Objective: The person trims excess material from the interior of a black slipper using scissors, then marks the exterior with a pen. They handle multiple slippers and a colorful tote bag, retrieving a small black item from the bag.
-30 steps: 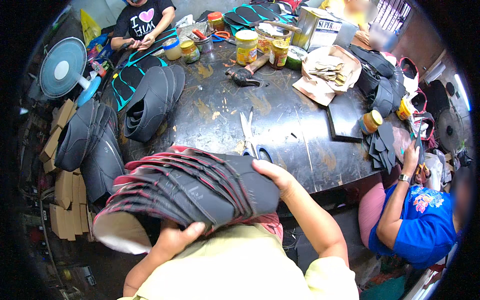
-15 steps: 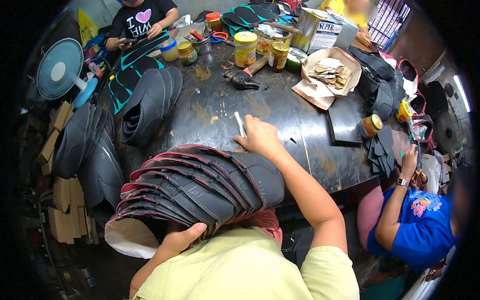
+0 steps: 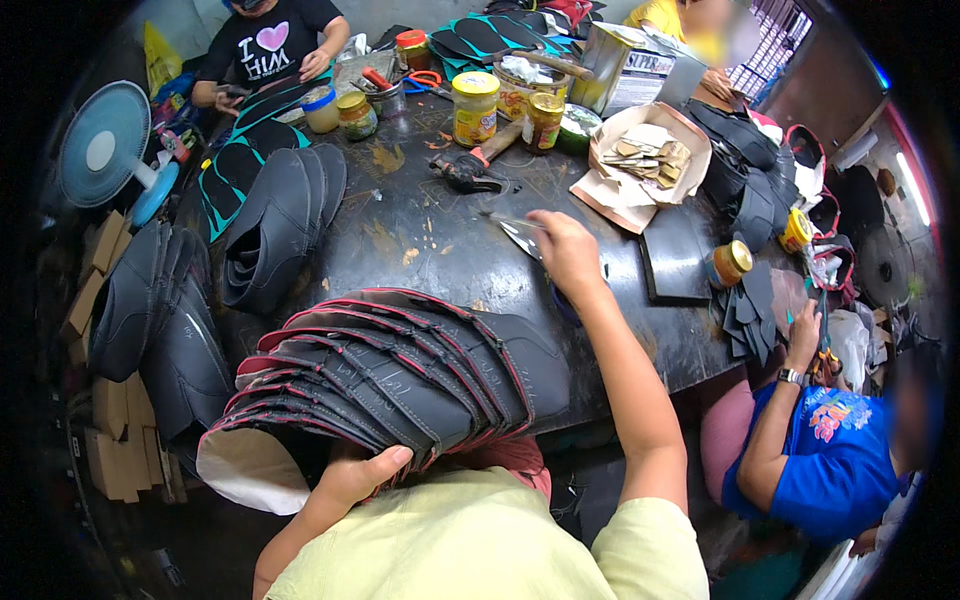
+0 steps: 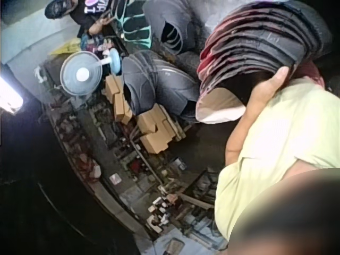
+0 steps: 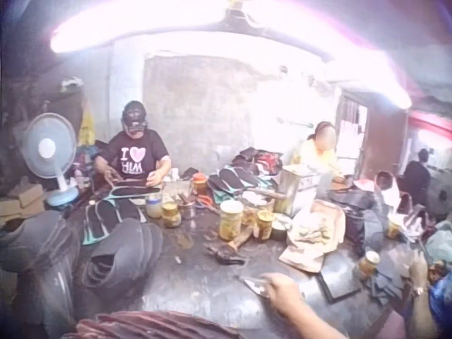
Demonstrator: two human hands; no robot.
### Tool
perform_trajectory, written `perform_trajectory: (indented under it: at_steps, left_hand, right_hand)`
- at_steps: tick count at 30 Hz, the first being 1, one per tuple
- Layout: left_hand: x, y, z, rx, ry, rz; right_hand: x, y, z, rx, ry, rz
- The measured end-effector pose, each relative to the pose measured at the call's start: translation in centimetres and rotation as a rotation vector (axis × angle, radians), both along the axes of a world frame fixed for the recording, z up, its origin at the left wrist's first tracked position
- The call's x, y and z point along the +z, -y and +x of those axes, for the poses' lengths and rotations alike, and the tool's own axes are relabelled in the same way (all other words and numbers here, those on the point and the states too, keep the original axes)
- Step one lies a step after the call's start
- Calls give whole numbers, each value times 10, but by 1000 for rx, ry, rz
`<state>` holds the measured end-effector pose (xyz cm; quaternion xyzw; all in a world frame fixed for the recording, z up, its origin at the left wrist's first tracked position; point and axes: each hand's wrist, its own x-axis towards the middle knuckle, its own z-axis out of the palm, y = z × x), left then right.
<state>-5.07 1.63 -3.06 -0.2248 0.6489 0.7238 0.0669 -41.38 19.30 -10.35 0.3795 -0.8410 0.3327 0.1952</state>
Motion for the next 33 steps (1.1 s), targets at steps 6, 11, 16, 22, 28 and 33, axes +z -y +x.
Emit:
perform_trajectory:
  at_steps: [6,11,16,22,28,33]
  left_hand:
    - [-13,1,-25,-17,-112,-53]
    - [-19,-5,-50,-61,-158,-55]
    - [-20,-3,-62,-124,-194,-129]
    - [-20,-1,-69,-103,-258,-96]
    - [-27,-3,-101,-113,-334,-140]
    - [-28,-21,-145,-10,-549,-181]
  right_hand:
    - [64,-18,1,115,514,-347]
    - [69,-4,7,104,555,-239]
    - [32,11,9,123,465,-79]
    - [9,2,-5,99,383,-65]
    - [65,-35,0,-224,278,-567]
    - [109,-50,54,295,336,-976]
